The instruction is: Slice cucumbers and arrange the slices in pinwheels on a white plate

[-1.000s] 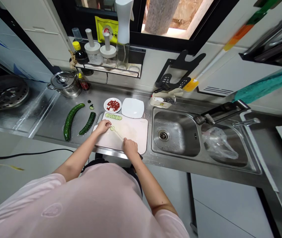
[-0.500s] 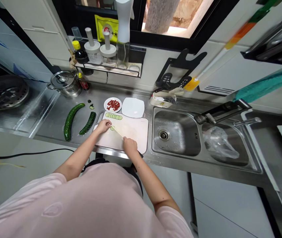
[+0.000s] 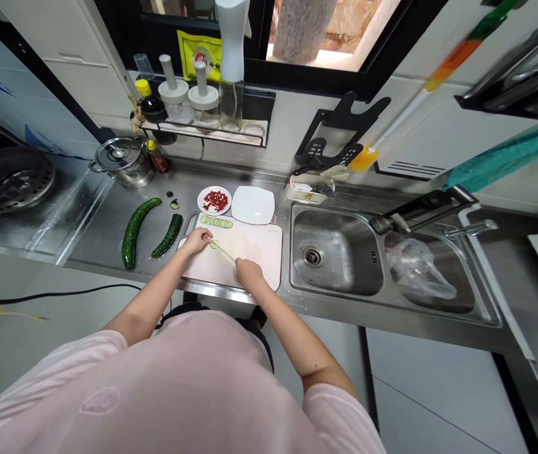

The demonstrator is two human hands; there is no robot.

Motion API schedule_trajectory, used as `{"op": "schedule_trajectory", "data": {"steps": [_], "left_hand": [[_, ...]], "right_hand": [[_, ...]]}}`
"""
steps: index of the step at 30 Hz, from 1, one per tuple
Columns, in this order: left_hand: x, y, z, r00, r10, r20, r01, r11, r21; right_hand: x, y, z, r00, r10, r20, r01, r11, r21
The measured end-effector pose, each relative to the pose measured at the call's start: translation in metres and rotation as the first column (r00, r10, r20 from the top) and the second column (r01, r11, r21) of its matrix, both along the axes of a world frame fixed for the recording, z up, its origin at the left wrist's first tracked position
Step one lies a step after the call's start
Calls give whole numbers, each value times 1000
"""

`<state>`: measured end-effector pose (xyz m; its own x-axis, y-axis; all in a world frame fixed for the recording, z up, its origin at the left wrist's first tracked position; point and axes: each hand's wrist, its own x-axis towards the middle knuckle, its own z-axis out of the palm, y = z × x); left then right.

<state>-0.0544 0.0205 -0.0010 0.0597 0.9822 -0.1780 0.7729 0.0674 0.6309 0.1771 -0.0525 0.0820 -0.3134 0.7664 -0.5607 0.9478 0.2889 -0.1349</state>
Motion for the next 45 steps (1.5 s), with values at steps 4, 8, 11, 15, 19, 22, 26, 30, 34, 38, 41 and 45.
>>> {"op": "schedule_trajectory", "data": {"steps": [4, 8, 11, 15, 19, 22, 26, 30, 34, 38, 41, 45], "left_hand": [[0, 0, 1, 1000, 9, 17, -9, 1000, -1], [0, -1, 1, 999, 12, 31, -13, 1000, 7], [0, -1, -1, 999, 12, 30, -12, 1000, 13], [-1, 0, -3, 1000, 7, 9, -7, 1000, 5], [-2, 0, -3, 1000, 5, 4, -5, 1000, 4], [-2, 0, -4, 1000, 1, 8, -1, 1000, 16], [-2, 1, -5, 1000, 1, 12, -1, 1000, 21], [-3, 1, -6, 1000, 2, 7, -3, 1000, 12], [-3, 1, -8, 1000, 4, 17, -4, 1000, 7], [-3, 0, -7, 999, 2, 40, -3, 1000, 18], [-2, 0, -5, 999, 21, 42, -21, 1000, 4], [-1, -1, -1, 999, 16, 37, -16, 1000, 4]], "right_hand": [[12, -8, -3, 1000, -3, -9, 3, 1000, -22], [22, -14, -4, 1000, -4, 4, 4, 1000, -26], [23, -13, -1, 1000, -2, 1, 2, 999, -37], [16, -8, 2, 1000, 0, -5, 0, 999, -48], [7, -2, 2, 1000, 3, -12, -4, 999, -47], [2, 2, 0, 1000, 5, -16, -5, 999, -35], [-1, 5, -2, 1000, -4, -16, 3, 999, -41], [-1, 5, -4, 1000, -5, -18, 5, 999, -34], [-2, 4, -3, 1000, 6, -30, -7, 1000, -23], [-3, 6, -1, 1000, 5, -25, -6, 1000, -29], [-4, 8, 0, 1000, 5, -17, -6, 999, -43], [-4, 9, 2, 1000, 1, -10, -2, 998, -57]]}}
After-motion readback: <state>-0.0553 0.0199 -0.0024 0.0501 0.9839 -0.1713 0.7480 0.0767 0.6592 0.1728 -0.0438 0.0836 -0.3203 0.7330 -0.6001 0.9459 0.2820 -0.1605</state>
